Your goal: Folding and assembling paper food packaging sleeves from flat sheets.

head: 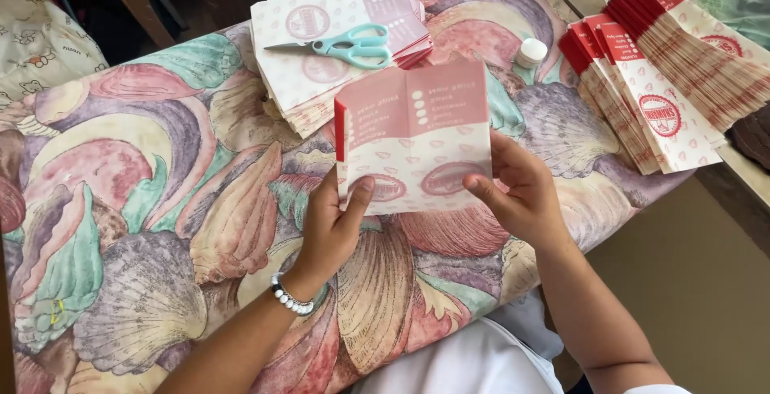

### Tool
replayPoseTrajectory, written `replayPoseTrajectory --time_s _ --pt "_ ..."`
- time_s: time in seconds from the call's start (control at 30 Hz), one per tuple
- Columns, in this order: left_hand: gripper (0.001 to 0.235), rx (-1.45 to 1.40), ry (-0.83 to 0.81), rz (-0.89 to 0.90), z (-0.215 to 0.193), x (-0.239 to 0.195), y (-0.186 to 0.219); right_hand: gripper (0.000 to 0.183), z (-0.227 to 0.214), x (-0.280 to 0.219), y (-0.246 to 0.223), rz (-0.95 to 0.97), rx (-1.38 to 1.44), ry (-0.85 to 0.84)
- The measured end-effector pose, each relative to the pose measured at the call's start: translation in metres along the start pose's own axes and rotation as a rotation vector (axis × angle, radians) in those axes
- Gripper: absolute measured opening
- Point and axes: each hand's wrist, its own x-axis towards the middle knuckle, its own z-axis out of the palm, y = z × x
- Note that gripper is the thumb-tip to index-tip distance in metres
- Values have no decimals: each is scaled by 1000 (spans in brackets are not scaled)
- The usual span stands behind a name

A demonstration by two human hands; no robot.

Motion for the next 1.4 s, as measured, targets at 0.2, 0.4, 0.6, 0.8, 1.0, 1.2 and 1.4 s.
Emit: replayPoseTrajectory --time_s 0.2,0.4,0.6,0.8,1.0,1.2,1.4 --pt "36 -36 -13 51 3 -6 -24 20 6 4 3 85 -45 95" --pt "80 -185 -180 129 1 -20 -32 26 -62 41 -29 68 -355 -391" --pt "98 -582 -176 -134 -47 26 -21 28 -32 126 -70 422 -1176 -1169" --pt "39 321 -182 -183 -47 29 -55 32 14 139 -3 491 -1139 -1245" --pt "22 830 -204 65 -44 31 -85 36 15 139 33 392 -1235 -1219" --pt "7 914 -248 -44 -48 32 -105 35 23 136 26 374 -1208 -1175" --pt "8 881 -230 11 -47 26 -98 27 10 83 3 -248 -1114 -607"
